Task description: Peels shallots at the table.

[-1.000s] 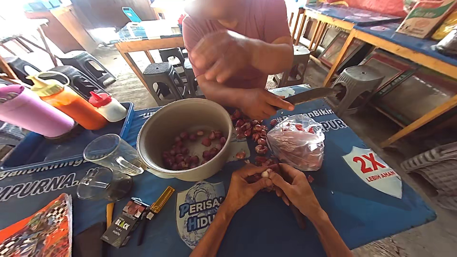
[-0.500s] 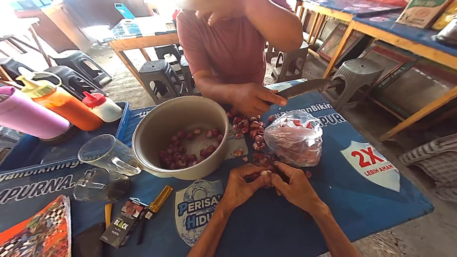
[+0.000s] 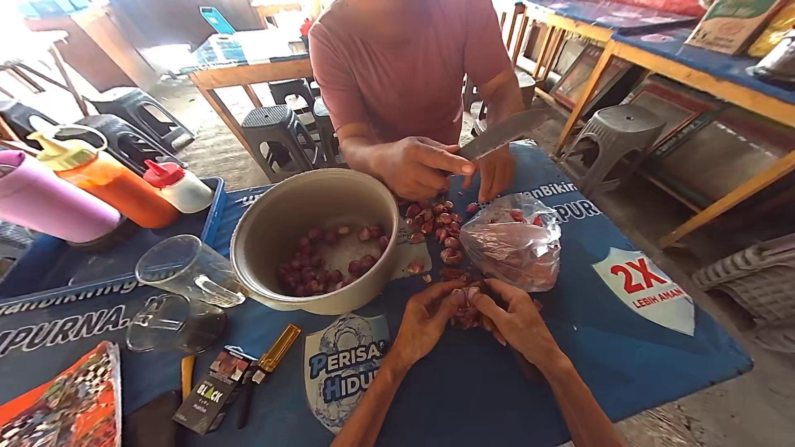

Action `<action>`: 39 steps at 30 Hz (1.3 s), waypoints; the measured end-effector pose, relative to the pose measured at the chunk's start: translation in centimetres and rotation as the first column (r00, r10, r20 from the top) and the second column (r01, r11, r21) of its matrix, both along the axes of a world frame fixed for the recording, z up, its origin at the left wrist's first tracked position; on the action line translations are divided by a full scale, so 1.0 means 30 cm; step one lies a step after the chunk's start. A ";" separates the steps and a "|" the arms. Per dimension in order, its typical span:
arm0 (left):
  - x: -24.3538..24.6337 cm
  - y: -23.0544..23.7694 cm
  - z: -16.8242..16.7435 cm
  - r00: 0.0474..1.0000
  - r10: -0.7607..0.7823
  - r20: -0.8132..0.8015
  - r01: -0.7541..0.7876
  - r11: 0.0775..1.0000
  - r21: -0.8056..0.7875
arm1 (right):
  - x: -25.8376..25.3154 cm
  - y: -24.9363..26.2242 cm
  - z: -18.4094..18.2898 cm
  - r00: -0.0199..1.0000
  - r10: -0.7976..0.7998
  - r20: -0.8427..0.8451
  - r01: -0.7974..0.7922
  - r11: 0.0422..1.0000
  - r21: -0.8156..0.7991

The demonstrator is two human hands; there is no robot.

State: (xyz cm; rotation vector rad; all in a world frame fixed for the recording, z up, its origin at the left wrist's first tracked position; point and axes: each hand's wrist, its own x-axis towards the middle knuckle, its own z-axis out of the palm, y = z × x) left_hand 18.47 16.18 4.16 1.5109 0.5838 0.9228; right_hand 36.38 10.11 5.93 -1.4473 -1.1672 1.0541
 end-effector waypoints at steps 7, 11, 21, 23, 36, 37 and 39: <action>0.005 -0.002 0.000 1.000 -0.025 0.014 0.025 1.000 -0.012 | 0.004 -0.002 0.013 0.996 -0.012 -0.090 0.011 1.000 -0.013; 0.009 -0.003 0.002 1.000 0.008 0.006 -0.008 1.000 0.008 | 0.000 -0.002 0.013 0.992 -0.040 -0.122 0.040 0.999 0.004; 0.010 0.009 -0.022 0.993 0.117 0.025 -0.120 0.984 0.133 | -0.010 -0.003 0.018 0.971 0.033 -0.236 -0.032 0.999 0.008; 0.011 0.013 -0.029 0.988 0.153 0.007 -0.151 0.969 0.195 | -0.010 -0.004 0.018 0.969 0.046 -0.244 -0.043 0.999 0.018; 0.014 -0.003 0.011 0.983 0.172 0.065 -0.164 0.980 -0.114 | -0.028 -0.010 0.014 0.984 0.108 -0.142 -0.098 0.993 0.070; 0.014 -0.004 0.014 0.982 0.173 0.072 -0.160 0.975 -0.155 | -0.031 -0.011 0.014 0.984 0.103 -0.142 -0.095 0.993 0.064; 0.013 -0.002 0.018 0.983 0.164 0.087 -0.141 0.964 -0.225 | -0.032 -0.011 0.016 0.984 0.092 -0.153 -0.084 0.995 0.059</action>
